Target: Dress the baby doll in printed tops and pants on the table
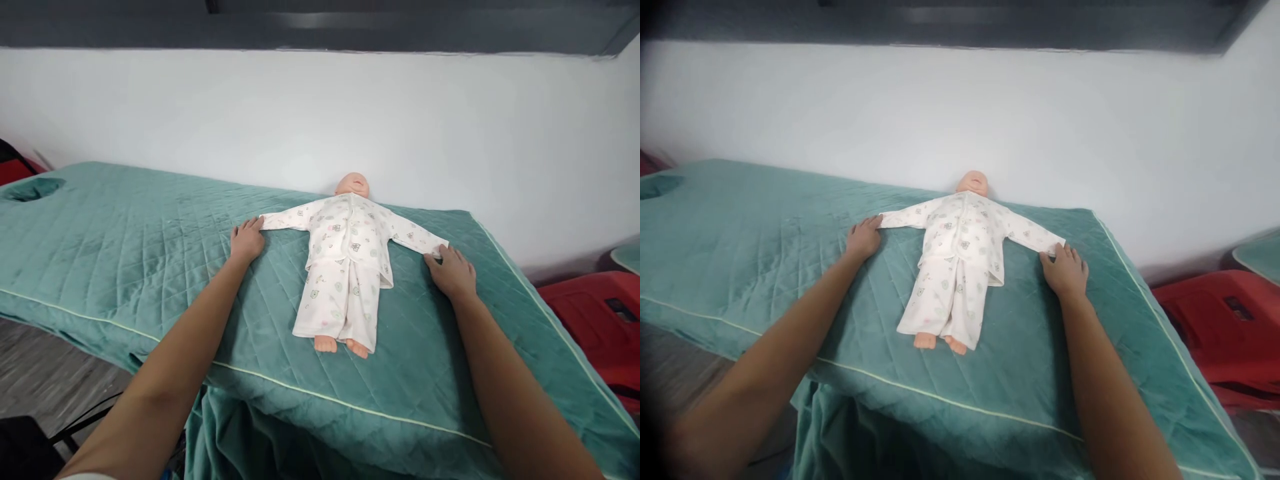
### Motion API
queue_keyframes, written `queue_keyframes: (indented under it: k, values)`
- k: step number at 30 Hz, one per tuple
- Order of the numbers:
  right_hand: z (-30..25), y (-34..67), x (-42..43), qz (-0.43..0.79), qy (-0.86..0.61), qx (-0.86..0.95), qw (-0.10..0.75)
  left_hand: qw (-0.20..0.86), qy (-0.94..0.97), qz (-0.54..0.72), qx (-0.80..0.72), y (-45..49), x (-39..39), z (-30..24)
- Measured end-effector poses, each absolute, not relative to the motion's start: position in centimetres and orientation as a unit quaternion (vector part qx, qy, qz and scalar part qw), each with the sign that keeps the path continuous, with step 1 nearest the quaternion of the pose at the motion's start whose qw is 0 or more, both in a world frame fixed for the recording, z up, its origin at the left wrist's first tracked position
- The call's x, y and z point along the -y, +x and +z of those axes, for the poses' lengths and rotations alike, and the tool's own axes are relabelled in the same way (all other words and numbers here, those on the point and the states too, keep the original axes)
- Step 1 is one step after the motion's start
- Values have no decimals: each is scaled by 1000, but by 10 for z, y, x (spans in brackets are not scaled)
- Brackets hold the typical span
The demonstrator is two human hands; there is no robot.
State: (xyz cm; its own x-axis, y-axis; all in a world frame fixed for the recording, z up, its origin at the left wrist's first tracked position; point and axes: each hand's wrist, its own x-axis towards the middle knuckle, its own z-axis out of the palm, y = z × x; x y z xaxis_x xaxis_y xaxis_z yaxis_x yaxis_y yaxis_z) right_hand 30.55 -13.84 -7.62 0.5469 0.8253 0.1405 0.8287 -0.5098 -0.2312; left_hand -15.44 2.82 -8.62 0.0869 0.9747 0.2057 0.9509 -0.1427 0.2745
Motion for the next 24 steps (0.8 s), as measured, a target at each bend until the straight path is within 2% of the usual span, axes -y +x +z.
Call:
queue_keyframes:
  k: [6,10,15,19,24]
  values:
    - [-80,270,181,-18,-848,498,181,30,744,177,-644,-149,25,-84]
    - [-86,216,230,-13,-771,581,261,40,769,215,-601,-134,94,-92]
    - [-89,147,290,61,-660,654,364,148,817,308,-464,-112,189,-102]
    - [-85,116,313,122,-644,646,390,243,769,352,-475,-110,228,-100]
    - [-73,89,314,88,-637,646,411,275,737,365,-497,-107,231,-93]
